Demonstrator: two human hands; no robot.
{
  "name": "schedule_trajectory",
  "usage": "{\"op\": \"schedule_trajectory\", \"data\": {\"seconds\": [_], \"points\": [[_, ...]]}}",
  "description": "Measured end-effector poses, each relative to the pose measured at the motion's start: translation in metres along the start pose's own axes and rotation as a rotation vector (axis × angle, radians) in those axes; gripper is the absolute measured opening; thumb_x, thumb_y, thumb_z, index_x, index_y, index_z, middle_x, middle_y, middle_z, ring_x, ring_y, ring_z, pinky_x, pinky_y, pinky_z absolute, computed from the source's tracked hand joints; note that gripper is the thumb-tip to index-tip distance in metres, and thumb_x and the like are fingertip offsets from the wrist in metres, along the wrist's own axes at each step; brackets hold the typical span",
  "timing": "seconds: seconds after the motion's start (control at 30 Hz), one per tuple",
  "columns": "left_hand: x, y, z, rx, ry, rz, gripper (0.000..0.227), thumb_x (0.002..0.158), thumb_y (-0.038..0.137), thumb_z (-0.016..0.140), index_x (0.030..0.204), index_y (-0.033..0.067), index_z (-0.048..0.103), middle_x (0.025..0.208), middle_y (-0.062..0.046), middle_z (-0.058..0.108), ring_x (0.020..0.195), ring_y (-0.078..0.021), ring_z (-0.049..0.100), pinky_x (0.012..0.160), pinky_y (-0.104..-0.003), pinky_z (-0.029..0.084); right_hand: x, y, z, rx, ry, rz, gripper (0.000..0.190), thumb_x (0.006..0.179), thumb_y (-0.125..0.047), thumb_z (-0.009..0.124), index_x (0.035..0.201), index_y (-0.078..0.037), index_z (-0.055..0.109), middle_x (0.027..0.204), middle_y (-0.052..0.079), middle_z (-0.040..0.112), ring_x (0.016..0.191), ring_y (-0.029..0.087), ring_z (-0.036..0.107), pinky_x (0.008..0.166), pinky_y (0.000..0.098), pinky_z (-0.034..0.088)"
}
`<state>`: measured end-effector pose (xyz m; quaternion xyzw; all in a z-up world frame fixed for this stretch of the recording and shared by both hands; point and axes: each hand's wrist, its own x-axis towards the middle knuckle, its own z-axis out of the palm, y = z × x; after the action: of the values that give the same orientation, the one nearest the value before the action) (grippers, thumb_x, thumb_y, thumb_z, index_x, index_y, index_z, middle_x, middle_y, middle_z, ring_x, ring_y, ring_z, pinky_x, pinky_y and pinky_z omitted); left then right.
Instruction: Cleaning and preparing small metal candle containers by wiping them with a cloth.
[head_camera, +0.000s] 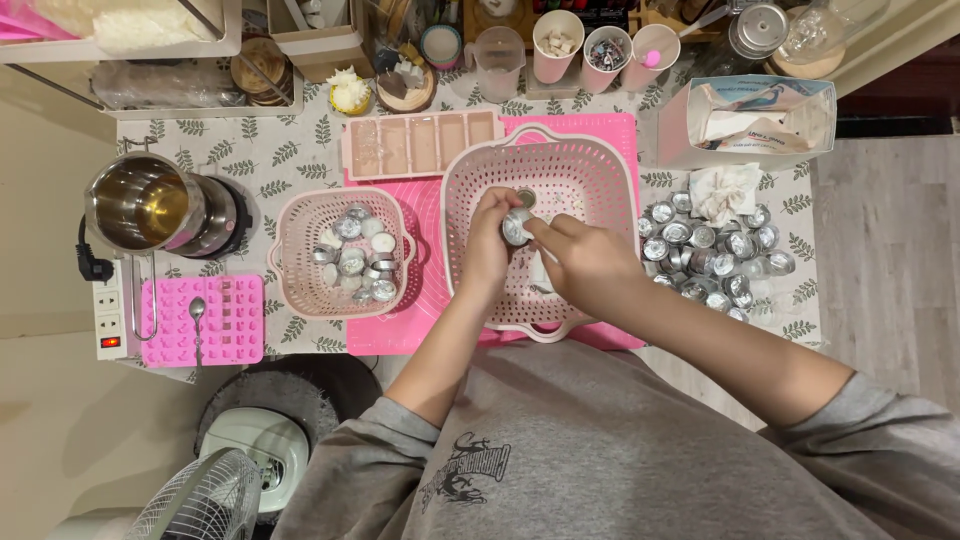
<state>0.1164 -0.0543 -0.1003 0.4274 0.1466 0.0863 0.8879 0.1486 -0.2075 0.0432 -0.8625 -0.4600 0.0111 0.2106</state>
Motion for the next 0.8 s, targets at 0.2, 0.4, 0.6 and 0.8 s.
{"op": "schedule_trajectory", "data": {"seconds": [0.2, 0.4, 0.6, 0.8], "points": [[-0.018, 0.05, 0.05, -0.44, -0.012, -0.331, 0.031, 0.094, 0.023, 0.034, 0.107, 0.0056, 0.057, 0.116, -0.032, 0.069, 0.11, -0.0337, 0.069, 0.094, -0.038, 0.058, -0.011, 0.024, 0.038, -0.151, -0.001, -0.076, 0.04, 0.086, -0.007, 0.062, 0.125, 0.0, 0.06, 0.088, 0.018, 0.067, 0.071, 0.034, 0.071, 0.056, 0.0457, 0.057], [-0.008, 0.025, 0.044, -0.166, 0.041, -0.218, 0.028, 0.101, 0.017, 0.04, 0.115, -0.0024, 0.055, 0.119, -0.032, 0.069, 0.113, -0.037, 0.068, 0.095, -0.041, 0.052, -0.011, 0.031, 0.057, -0.065, -0.078, -0.002, 0.029, 0.09, -0.009, 0.062, 0.118, 0.0, 0.061, 0.089, 0.018, 0.068, 0.073, 0.037, 0.071, 0.059, 0.0485, 0.056], [-0.008, 0.012, 0.048, -0.269, 0.126, -0.065, 0.03, 0.092, 0.011, 0.035, 0.108, -0.0027, 0.055, 0.106, -0.03, 0.07, 0.104, -0.0376, 0.07, 0.096, -0.045, 0.057, -0.007, 0.04, 0.056, 0.56, -0.087, 0.174, 0.022, 0.092, -0.011, 0.069, 0.112, -0.003, 0.075, 0.097, 0.017, 0.076, 0.084, 0.025, 0.076, 0.074, 0.037, 0.057], [-0.012, 0.011, 0.043, -0.132, -0.098, 0.135, 0.029, 0.092, 0.011, 0.036, 0.106, -0.0051, 0.056, 0.104, -0.029, 0.073, 0.101, -0.0357, 0.072, 0.098, -0.044, 0.055, -0.012, 0.043, 0.057, 1.153, -0.286, 0.726, 0.025, 0.089, -0.01, 0.068, 0.111, 0.001, 0.076, 0.087, 0.004, 0.076, 0.073, 0.008, 0.068, 0.063, 0.0288, 0.055]]}}
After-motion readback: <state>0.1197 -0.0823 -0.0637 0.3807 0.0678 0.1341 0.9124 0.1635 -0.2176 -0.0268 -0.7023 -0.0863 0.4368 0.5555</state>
